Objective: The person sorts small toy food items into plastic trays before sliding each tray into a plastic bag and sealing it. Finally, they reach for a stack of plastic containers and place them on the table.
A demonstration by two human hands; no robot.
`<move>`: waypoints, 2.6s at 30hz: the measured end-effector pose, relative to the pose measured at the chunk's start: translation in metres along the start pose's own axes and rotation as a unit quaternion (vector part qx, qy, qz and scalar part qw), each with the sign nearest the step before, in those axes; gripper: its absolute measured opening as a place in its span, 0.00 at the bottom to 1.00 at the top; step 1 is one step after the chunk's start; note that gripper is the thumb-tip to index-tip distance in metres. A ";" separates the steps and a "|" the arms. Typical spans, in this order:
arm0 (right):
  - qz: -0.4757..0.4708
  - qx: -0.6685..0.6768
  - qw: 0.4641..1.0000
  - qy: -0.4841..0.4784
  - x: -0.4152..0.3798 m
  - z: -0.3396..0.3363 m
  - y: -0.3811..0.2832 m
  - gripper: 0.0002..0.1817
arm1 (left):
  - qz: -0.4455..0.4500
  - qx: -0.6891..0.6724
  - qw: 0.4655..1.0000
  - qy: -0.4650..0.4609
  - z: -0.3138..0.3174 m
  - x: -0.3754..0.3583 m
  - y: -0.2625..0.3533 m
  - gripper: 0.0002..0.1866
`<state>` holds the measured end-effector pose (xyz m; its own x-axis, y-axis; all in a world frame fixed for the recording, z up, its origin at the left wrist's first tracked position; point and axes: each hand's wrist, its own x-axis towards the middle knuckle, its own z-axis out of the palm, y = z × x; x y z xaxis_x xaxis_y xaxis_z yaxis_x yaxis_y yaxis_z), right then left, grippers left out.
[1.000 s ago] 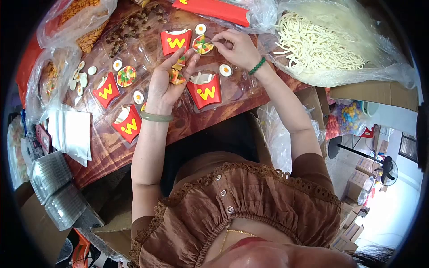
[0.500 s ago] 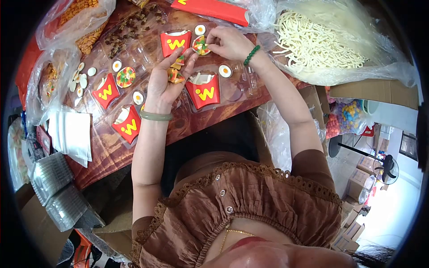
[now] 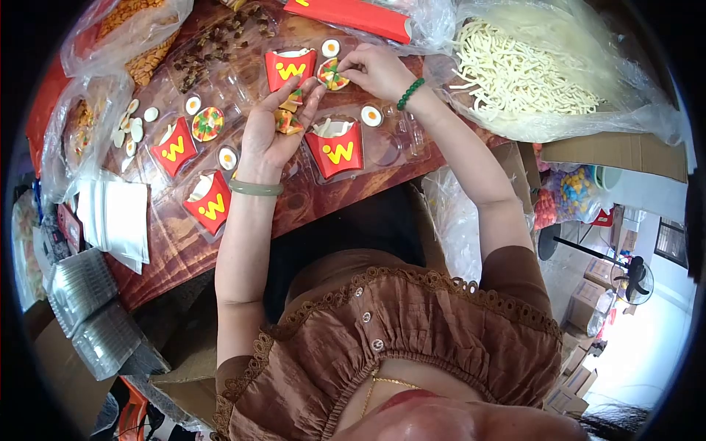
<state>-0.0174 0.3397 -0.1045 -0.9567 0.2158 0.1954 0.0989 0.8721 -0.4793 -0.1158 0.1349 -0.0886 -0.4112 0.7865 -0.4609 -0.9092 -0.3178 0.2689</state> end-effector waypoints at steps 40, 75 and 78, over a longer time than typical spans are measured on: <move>-0.121 -0.015 0.992 0.023 0.013 -0.003 0.012 0.08 | -0.001 -0.005 1.000 -0.003 -0.006 0.011 0.001 0.22; -0.099 0.034 0.994 0.010 -0.127 -0.028 -0.036 0.07 | -0.153 -0.025 0.985 -0.075 -0.019 -0.078 -0.093 0.21; -0.120 0.011 0.992 0.025 -0.134 -0.019 -0.034 0.09 | -0.131 -0.009 0.990 -0.053 -0.022 -0.077 -0.097 0.22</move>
<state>0.1128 0.2896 -0.0986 -0.9374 0.0253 0.3472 -0.1358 0.8917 -0.4318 0.0028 0.0936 -0.0980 -0.1521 0.8944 -0.4206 -0.9852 -0.1035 0.1363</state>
